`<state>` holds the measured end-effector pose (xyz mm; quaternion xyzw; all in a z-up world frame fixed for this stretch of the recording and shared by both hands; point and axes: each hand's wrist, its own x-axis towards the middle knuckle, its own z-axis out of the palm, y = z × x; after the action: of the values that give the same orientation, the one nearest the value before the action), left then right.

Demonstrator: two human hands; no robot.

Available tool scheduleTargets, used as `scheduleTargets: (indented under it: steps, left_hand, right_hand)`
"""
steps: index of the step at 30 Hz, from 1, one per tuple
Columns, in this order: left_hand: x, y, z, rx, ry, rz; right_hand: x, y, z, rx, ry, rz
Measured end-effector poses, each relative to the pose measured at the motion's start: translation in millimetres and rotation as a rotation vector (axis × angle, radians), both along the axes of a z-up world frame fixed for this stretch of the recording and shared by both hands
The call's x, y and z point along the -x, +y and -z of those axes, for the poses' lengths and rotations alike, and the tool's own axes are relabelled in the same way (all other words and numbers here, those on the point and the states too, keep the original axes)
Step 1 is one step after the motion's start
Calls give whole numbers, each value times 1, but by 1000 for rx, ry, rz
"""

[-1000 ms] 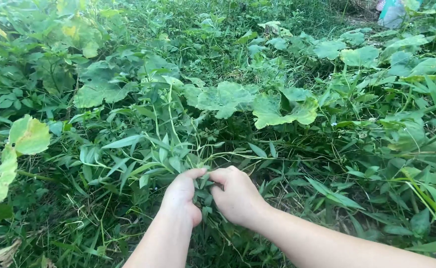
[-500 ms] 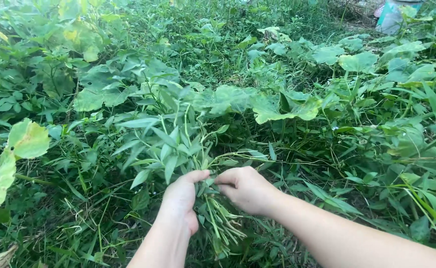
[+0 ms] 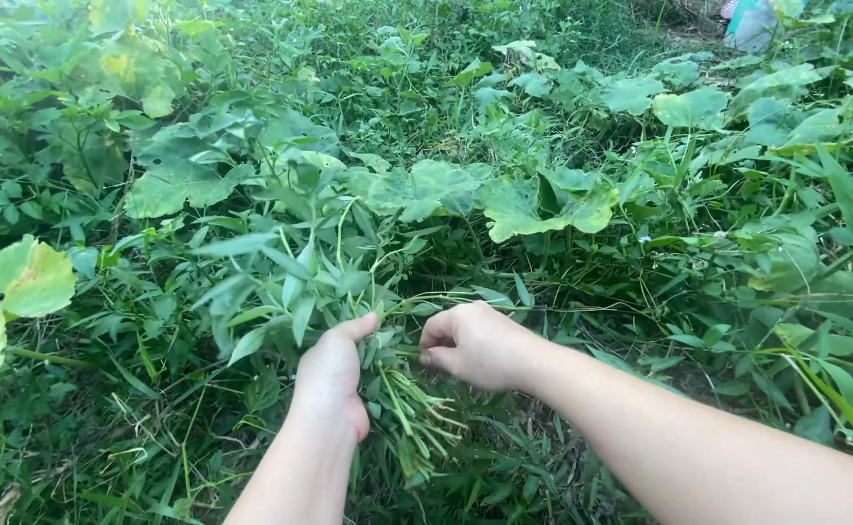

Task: The recorder is picking leafy green vegetables from a garden patch by hand.

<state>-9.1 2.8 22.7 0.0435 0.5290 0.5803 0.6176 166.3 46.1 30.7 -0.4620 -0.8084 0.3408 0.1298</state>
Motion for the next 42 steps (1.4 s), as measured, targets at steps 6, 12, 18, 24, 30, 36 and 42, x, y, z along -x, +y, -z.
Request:
scheduleTargets:
  steps: [6, 12, 18, 24, 30, 36, 42]
  left_hand:
    - [2, 1, -1, -73, 150, -34]
    - [-12, 8, 5, -85, 5, -136]
    - [-23, 9, -5, -93, -17, -191]
    - [66, 6, -72, -74, 407, -276]
    - [231, 2, -137, -137, 465, -292]
    - [308, -35, -106, -215, 347, -297]
    - [170, -34, -39, -211, 106, -234]
  right_hand:
    - [-1, 9, 1, -152, -29, -59]
    - [-1, 19, 23, 9, 215, 174]
    - [-8, 32, 29, 200, 721, 414]
    - [-26, 45, -2, 115, 698, 460]
    - [-15, 23, 14, 175, 261, 329]
    - [-10, 9, 41, 233, 67, 239]
    - [-18, 24, 18, 255, 204, 282]
